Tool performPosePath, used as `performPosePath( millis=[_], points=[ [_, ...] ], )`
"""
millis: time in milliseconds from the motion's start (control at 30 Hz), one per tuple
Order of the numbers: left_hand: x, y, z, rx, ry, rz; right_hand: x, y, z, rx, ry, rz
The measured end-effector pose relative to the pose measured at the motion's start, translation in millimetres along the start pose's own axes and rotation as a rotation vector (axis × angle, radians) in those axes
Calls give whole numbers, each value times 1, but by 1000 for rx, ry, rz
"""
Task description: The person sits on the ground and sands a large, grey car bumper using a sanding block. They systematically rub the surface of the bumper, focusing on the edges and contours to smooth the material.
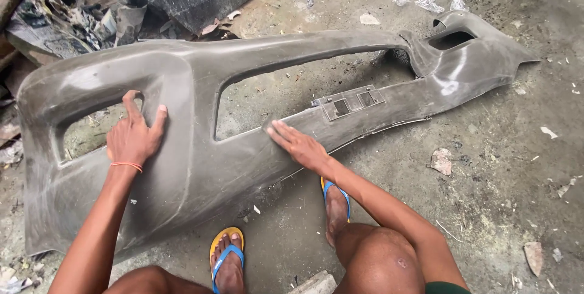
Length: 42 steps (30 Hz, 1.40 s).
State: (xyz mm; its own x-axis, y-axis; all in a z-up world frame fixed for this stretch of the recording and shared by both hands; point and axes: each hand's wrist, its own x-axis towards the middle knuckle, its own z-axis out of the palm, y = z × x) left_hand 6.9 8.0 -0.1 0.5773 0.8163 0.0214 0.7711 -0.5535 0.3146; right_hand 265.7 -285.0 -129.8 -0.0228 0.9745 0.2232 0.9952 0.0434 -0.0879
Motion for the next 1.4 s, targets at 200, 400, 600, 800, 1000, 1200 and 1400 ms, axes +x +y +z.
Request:
performPosePath(
  millis=[200, 400, 600, 800, 1000, 1200, 1400],
  points=[
    [40, -6, -7, -11, -48, 16, -32, 62, 1, 137, -78, 395],
    [64, -13, 4, 47, -50, 27, -50, 60, 28, 70, -68, 532],
    [86, -18, 24, 460, 214, 182, -13, -15, 25, -198, 6, 81],
    [62, 83, 36, 356, 184, 547, 13, -15, 20, -223, 44, 39],
    [90, 116, 42, 383, -397, 382, 17, 4, -10, -204, -90, 136],
    [122, 114, 43, 411, -473, 314, -7, 15, -38, -84, -95, 312],
    [103, 111, 29, 426, -502, 323, -5, -1, -52, -83, -7, 200]
  ],
)
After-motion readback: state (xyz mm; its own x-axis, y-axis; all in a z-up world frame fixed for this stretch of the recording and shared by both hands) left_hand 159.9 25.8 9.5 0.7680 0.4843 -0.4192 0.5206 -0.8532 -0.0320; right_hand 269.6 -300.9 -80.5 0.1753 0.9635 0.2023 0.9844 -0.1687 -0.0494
